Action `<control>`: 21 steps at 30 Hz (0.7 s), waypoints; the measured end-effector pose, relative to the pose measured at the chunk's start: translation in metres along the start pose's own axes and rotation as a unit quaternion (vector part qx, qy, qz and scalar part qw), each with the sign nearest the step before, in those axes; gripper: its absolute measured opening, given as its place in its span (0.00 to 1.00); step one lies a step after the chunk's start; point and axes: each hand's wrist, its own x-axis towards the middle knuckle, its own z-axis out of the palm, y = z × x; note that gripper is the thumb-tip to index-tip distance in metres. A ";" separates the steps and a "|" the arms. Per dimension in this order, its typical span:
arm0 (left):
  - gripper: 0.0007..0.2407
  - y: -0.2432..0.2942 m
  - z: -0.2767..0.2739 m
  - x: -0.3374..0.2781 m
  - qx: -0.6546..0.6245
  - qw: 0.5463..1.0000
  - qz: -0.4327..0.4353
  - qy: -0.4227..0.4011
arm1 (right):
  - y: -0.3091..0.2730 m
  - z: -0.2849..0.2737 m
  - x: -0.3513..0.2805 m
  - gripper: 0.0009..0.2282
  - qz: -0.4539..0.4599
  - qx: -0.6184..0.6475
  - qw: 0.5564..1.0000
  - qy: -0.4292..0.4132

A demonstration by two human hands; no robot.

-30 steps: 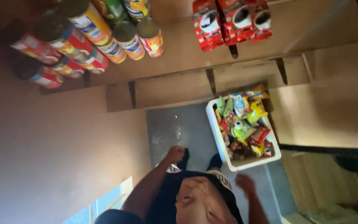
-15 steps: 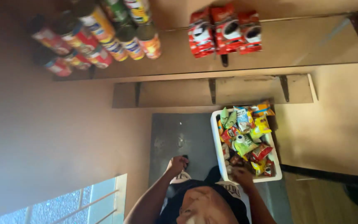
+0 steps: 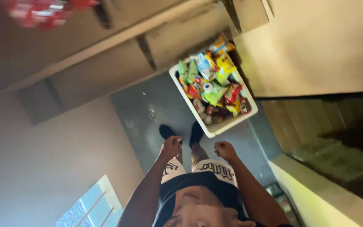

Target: Labeling and organizing canned food containers and snack bags on grocery store shelves.

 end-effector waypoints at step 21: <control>0.25 -0.140 0.129 0.238 0.233 0.972 -0.035 -0.022 | 0.066 -0.013 0.237 0.09 -0.010 0.028 0.997 0.068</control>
